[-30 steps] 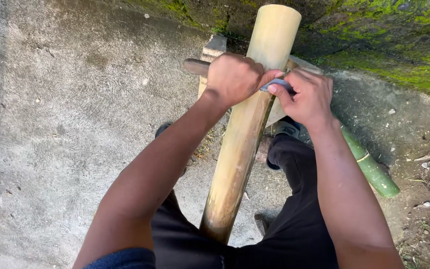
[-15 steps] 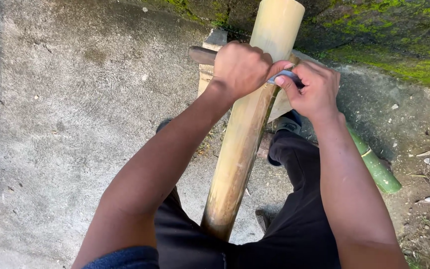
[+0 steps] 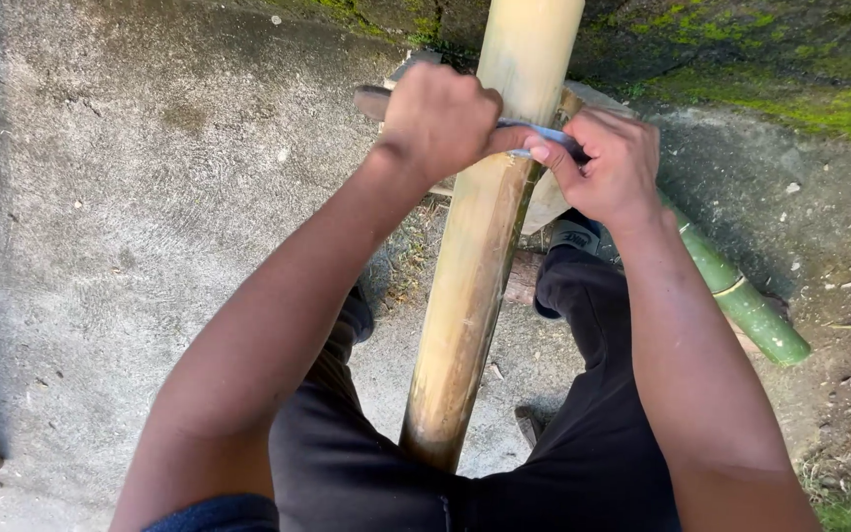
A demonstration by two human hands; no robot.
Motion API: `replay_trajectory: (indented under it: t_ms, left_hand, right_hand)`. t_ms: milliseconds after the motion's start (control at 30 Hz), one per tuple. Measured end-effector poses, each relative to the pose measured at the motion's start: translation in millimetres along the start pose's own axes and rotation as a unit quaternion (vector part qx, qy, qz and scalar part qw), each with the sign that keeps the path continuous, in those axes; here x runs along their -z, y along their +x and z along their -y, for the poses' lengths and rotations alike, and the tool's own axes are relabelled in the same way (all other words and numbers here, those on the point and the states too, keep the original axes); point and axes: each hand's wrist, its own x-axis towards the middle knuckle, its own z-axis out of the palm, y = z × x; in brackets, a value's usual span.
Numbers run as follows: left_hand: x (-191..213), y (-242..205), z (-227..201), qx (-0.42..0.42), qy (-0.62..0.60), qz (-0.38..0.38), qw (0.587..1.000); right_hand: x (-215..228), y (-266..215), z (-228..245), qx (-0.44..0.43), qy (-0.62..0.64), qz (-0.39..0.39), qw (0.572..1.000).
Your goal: Stripping the outer layer of a bamboo pole using a knife.
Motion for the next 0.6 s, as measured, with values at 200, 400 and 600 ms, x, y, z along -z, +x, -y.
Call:
replay_trajectory:
  t_ms: [200, 400, 600]
  left_hand:
    - [-8, -12, -6, 0.017, -0.052, -0.026, 0.998]
    - [-10, -16, -8, 0.014, -0.044, -0.041, 0.998]
    - [0, -10, -8, 0.018, -0.034, 0.013, 0.999]
  right_hand:
    - [4, 1, 3, 0.005, -0.015, 0.012, 1.0]
    - [5, 0, 4, 0.002, -0.021, 0.022, 1.0]
    - [4, 0, 4, -0.008, -0.006, 0.025, 1.0]
